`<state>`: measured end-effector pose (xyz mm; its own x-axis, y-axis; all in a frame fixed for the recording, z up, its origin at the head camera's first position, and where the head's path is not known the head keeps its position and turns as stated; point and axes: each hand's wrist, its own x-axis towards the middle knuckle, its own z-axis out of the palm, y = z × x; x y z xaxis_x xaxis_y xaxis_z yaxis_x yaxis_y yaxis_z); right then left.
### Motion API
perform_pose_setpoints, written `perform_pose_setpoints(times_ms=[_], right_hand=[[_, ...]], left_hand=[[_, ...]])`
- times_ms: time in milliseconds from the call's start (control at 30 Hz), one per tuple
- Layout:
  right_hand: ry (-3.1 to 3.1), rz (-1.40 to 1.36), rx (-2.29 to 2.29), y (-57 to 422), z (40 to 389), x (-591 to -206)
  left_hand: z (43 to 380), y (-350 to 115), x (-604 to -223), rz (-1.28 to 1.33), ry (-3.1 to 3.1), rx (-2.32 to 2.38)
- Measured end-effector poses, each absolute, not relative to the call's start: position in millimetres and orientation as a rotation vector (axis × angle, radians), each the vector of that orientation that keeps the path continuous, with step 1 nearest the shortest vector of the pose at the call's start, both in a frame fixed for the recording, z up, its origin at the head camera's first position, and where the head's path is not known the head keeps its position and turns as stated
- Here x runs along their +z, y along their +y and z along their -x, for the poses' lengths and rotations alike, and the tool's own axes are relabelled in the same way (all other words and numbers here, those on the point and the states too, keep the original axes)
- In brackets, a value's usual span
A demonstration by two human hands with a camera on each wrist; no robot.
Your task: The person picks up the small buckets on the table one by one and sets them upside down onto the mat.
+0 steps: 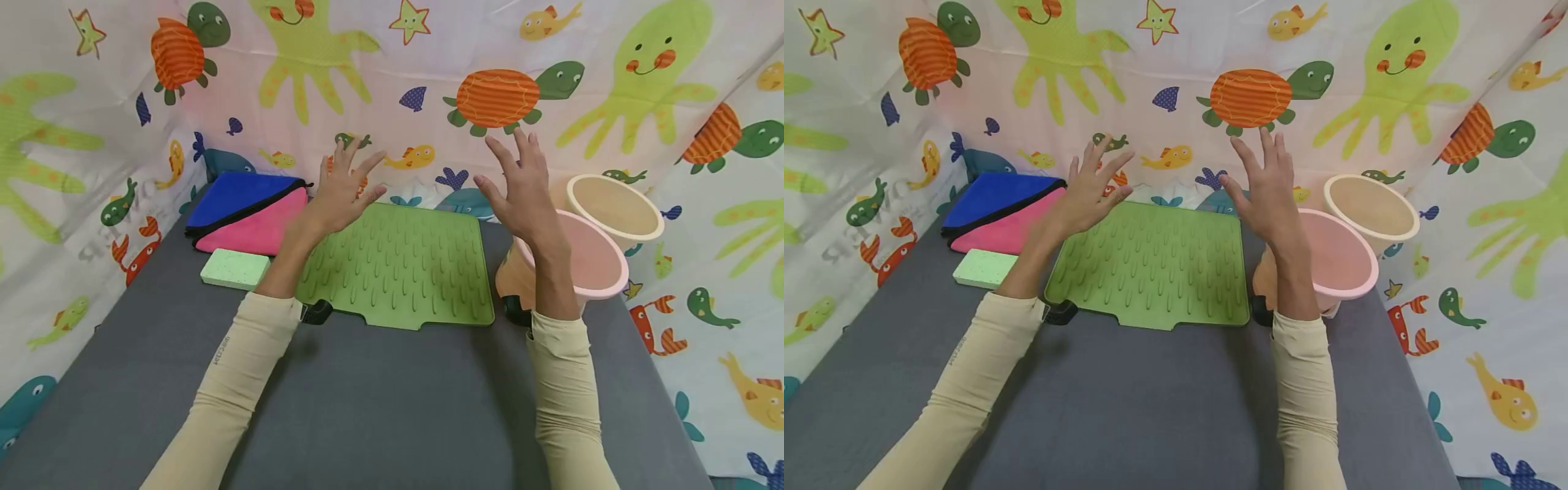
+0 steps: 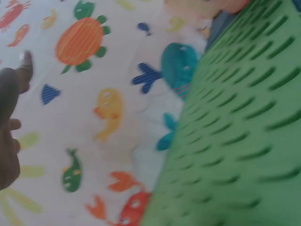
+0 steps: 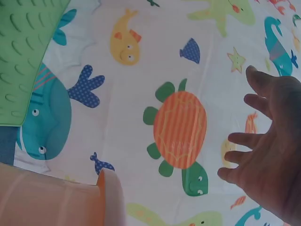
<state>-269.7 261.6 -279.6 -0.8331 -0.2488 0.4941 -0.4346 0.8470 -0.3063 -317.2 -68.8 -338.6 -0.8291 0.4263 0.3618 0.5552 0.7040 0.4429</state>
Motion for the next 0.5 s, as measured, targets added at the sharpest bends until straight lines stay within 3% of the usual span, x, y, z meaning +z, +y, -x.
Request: perform_pose_setpoints(times_ms=[500], right_hand=[[-2.309,-0.473,0.700,285,242,-273]], left_hand=[[317,14,-382,0.957,-2.339,-1.314]])
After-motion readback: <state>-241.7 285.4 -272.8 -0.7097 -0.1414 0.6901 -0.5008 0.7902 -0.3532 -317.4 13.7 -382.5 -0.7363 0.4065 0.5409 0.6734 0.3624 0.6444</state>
